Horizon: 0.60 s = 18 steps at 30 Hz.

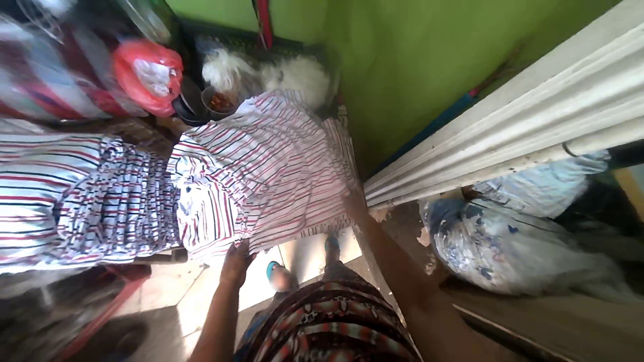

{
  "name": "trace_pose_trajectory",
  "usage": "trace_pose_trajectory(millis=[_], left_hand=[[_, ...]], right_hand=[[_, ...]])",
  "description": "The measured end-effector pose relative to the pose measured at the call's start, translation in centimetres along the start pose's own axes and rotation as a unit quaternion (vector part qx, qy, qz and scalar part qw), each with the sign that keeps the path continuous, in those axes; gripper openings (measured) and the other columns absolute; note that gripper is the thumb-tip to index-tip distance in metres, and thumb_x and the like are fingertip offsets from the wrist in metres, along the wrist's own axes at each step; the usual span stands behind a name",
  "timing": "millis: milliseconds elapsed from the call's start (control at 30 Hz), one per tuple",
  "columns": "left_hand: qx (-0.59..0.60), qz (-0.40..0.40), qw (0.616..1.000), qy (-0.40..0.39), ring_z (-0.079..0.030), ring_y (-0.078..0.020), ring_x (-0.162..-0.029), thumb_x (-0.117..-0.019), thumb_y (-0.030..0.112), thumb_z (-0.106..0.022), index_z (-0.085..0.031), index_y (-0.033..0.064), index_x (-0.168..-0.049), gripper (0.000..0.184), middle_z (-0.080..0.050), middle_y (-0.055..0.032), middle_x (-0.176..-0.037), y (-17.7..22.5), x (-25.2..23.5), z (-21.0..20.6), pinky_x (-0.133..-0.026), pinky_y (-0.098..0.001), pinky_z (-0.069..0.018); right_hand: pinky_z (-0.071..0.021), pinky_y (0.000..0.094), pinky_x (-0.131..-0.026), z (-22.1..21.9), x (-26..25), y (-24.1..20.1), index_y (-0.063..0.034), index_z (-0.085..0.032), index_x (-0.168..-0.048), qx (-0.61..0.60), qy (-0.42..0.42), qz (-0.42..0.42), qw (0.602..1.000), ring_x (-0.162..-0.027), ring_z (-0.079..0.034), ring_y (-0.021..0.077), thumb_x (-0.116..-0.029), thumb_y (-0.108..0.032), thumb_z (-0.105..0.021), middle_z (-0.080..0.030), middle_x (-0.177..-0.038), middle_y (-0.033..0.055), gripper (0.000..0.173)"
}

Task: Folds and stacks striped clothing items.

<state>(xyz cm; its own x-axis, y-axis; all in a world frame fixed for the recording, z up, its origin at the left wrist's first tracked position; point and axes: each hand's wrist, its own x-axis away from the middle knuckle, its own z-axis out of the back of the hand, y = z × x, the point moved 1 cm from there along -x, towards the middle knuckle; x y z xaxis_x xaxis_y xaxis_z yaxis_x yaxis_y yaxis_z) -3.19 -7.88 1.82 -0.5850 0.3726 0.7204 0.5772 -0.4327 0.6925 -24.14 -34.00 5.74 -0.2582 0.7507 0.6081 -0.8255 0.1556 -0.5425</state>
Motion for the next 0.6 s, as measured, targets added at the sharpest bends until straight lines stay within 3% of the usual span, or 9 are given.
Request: trace_pose_trajectory(millis=[100, 167, 433, 600], left_hand=[[-0.042, -0.002, 0.999, -0.014, -0.063, -0.0081, -0.08, -0.1121, 0.023, -0.04, -0.038, -0.0013, -0.144, 0.04, -0.06, -0.0116, -0.108, 0.0, 0.2, 0.1, -0.07, -0.0236, -0.0544], [-0.048, -0.003, 0.999, -0.015, -0.062, -0.0074, -0.077, -0.1119, 0.022, -0.04, -0.04, -0.0013, -0.141, 0.037, -0.06, -0.0105, -0.105, 0.0, 0.0, 0.1, -0.067, -0.0227, -0.0539], [-0.046, 0.013, 0.999, 0.0, -0.062, -0.0072, -0.073, -0.1112, 0.022, -0.043, -0.044, -0.0006, -0.136, 0.033, -0.059, -0.0092, -0.1, 0.1, 0.0, 0.0, -0.064, -0.0216, -0.0535], [-0.042, 0.017, 0.999, 0.004, -0.061, -0.0066, -0.072, -0.1113, 0.021, -0.042, -0.044, -0.001, -0.134, 0.031, -0.059, -0.0084, -0.098, 0.1, 0.1, -0.1, -0.062, -0.0208, -0.0531]], right_hand=[[-0.0327, 0.0508, -0.119, -0.4, 0.5, 0.3, 0.0132, -0.041, -0.147, 0.127, 0.016, -0.011, 0.992, -0.143, -0.042, 0.044, -0.1111, -0.019, -0.041, -0.044, -0.15, 0.0346, 0.049], [-0.0325, 0.0525, -0.119, -0.6, 0.3, 0.9, 0.0112, -0.048, -0.144, 0.169, 0.061, -0.008, 0.984, -0.142, -0.041, 0.0457, -0.1095, -0.023, -0.044, -0.045, -0.148, 0.0348, 0.048], [-0.0337, 0.0533, -0.118, -1.1, -0.1, 1.8, 0.0066, -0.051, -0.143, 0.13, 0.127, -0.029, 0.983, -0.143, -0.039, 0.0481, -0.1075, -0.022, -0.05, -0.043, -0.149, 0.0362, 0.046], [-0.0356, 0.0521, -0.117, -0.8, 0.5, 1.3, 0.0099, -0.049, -0.143, 0.13, 0.112, -0.019, 0.985, -0.141, -0.042, 0.0464, -0.1083, -0.021, -0.048, -0.043, -0.149, 0.0345, 0.046]])
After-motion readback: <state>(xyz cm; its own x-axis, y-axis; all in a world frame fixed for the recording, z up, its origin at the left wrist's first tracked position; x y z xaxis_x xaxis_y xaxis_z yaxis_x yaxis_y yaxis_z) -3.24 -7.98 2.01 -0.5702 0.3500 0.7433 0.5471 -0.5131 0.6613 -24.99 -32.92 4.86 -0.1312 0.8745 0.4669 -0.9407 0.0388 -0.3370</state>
